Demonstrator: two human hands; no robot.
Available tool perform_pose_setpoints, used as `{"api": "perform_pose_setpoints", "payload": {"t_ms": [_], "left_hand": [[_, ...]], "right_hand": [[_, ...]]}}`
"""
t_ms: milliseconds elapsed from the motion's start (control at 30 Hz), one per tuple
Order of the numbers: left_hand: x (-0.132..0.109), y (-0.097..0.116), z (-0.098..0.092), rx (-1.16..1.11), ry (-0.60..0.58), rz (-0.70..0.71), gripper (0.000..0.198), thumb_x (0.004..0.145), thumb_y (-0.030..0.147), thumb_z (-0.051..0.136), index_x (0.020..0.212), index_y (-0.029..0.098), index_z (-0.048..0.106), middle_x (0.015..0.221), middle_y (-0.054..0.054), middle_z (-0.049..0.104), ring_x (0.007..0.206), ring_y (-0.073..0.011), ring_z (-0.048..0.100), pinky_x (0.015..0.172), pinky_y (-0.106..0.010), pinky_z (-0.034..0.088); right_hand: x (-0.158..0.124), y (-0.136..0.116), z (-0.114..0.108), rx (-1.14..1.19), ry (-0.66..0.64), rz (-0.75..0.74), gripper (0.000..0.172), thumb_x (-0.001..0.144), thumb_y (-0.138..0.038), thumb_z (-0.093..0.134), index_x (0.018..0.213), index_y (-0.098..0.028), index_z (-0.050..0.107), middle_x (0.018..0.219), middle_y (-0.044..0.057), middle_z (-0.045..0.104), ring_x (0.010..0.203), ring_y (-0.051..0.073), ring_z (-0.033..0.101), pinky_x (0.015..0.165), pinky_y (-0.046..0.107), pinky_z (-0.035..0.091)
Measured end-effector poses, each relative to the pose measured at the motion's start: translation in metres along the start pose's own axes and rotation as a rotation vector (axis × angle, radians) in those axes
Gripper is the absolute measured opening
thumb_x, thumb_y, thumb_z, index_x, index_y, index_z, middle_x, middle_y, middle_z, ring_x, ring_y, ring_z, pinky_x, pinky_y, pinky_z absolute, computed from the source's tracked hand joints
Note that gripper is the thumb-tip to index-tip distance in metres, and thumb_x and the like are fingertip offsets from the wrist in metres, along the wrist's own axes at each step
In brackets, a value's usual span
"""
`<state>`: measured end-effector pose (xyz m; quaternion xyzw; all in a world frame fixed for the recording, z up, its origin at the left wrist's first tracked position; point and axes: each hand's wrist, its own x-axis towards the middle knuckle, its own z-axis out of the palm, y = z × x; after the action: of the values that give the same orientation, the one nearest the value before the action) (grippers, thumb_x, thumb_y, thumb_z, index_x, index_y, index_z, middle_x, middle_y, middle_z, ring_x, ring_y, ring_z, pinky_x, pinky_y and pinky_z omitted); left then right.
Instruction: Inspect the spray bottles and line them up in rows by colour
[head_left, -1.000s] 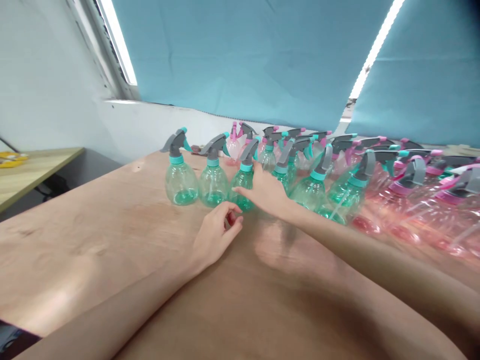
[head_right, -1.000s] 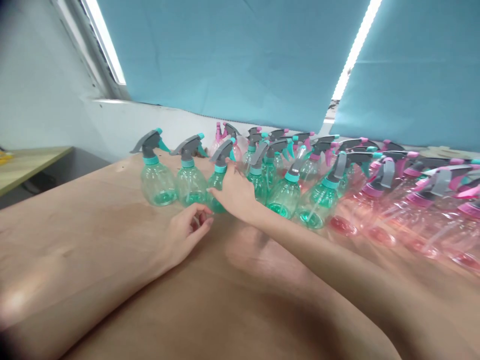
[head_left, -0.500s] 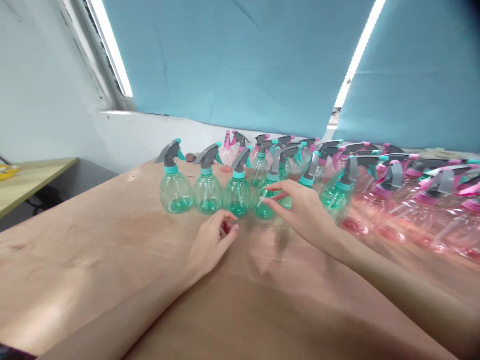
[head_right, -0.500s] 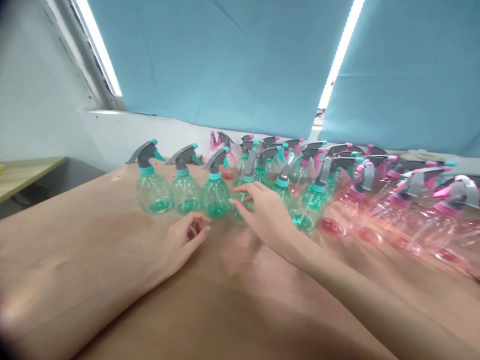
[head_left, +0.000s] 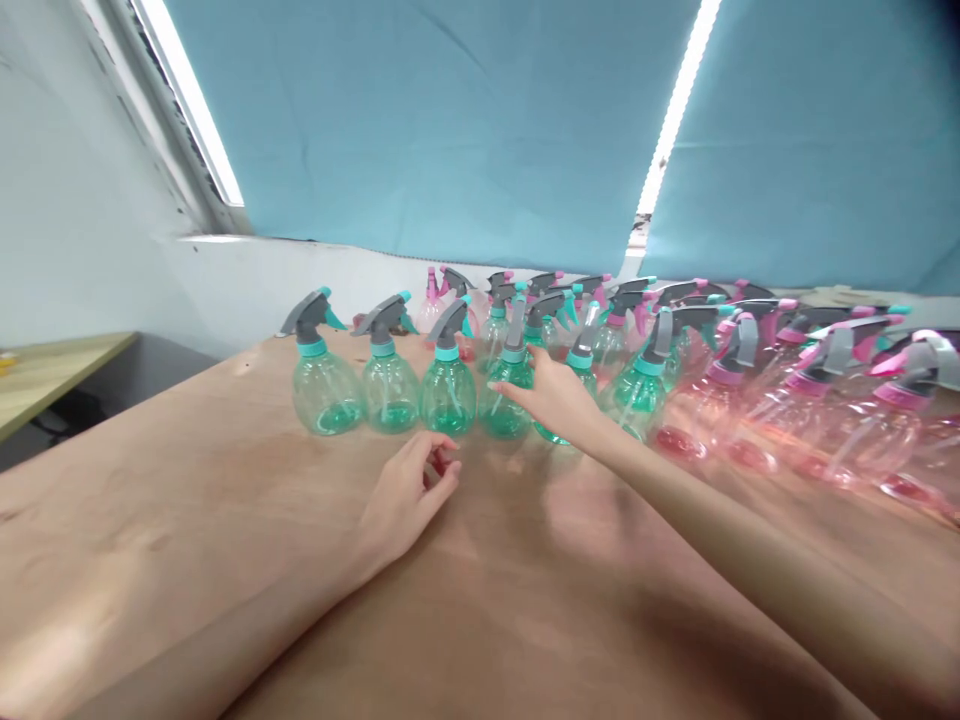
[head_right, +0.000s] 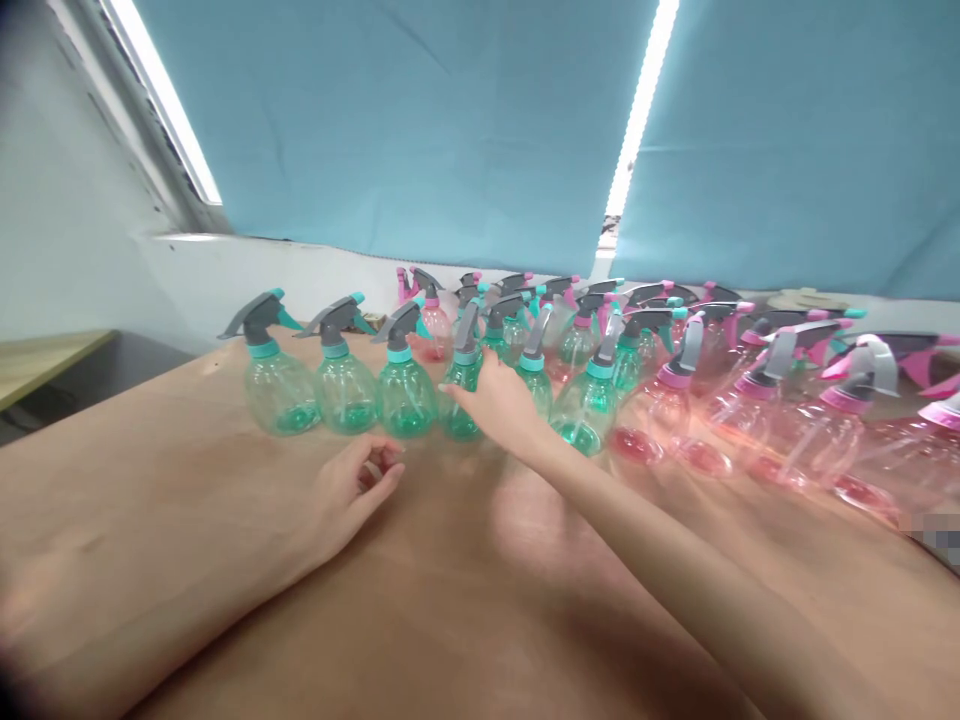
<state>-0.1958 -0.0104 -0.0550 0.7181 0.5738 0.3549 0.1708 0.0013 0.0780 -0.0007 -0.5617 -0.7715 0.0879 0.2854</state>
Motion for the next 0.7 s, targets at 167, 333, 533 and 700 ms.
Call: {"api": "perform_pose_setpoints", "payload": {"t_ms": [167,333,533,700], "left_hand": [[0.0,0.011,0.01,-0.003,-0.021,0.027,0.014,0.088,0.029,0.05,0.099,0.021,0.055,0.089,-0.002,0.062,0.068,-0.015,0.059,0.066,-0.03,0.05],[-0.002,0.026,0.012,-0.043,0.004,0.013,0.015,0.089,0.03,0.051,0.1,0.021,0.054,0.09,-0.002,0.062,0.068,-0.0149,0.06,0.064,-0.03,0.051],[-0.001,0.04,0.007,-0.089,0.12,-0.022,0.032,0.088,0.041,0.055,0.111,0.02,0.051,0.105,-0.007,0.06,0.085,-0.0192,0.064,0.071,-0.033,0.054],[0.01,0.07,0.008,-0.218,0.103,0.015,0.056,0.081,0.043,0.065,0.128,0.021,0.043,0.132,-0.011,0.052,0.126,-0.0253,0.05,0.097,-0.041,0.049]], "right_hand": [[0.004,-0.004,0.005,-0.054,-0.027,0.023,0.042,0.089,-0.045,0.057,0.111,-0.01,0.053,0.104,0.02,0.066,0.095,0.035,0.066,0.071,0.039,0.049],[-0.005,-0.008,-0.002,-0.096,-0.055,0.015,0.041,0.087,-0.046,0.059,0.107,-0.01,0.053,0.105,0.021,0.065,0.096,0.036,0.065,0.074,0.042,0.049],[-0.038,-0.016,-0.021,-0.126,-0.117,-0.017,0.037,0.086,-0.048,0.058,0.103,-0.015,0.056,0.102,0.016,0.066,0.093,0.033,0.066,0.072,0.041,0.05],[-0.085,-0.02,-0.041,-0.147,-0.158,-0.1,0.036,0.088,-0.045,0.057,0.104,-0.013,0.057,0.101,0.016,0.064,0.084,0.032,0.068,0.064,0.04,0.051]]}}
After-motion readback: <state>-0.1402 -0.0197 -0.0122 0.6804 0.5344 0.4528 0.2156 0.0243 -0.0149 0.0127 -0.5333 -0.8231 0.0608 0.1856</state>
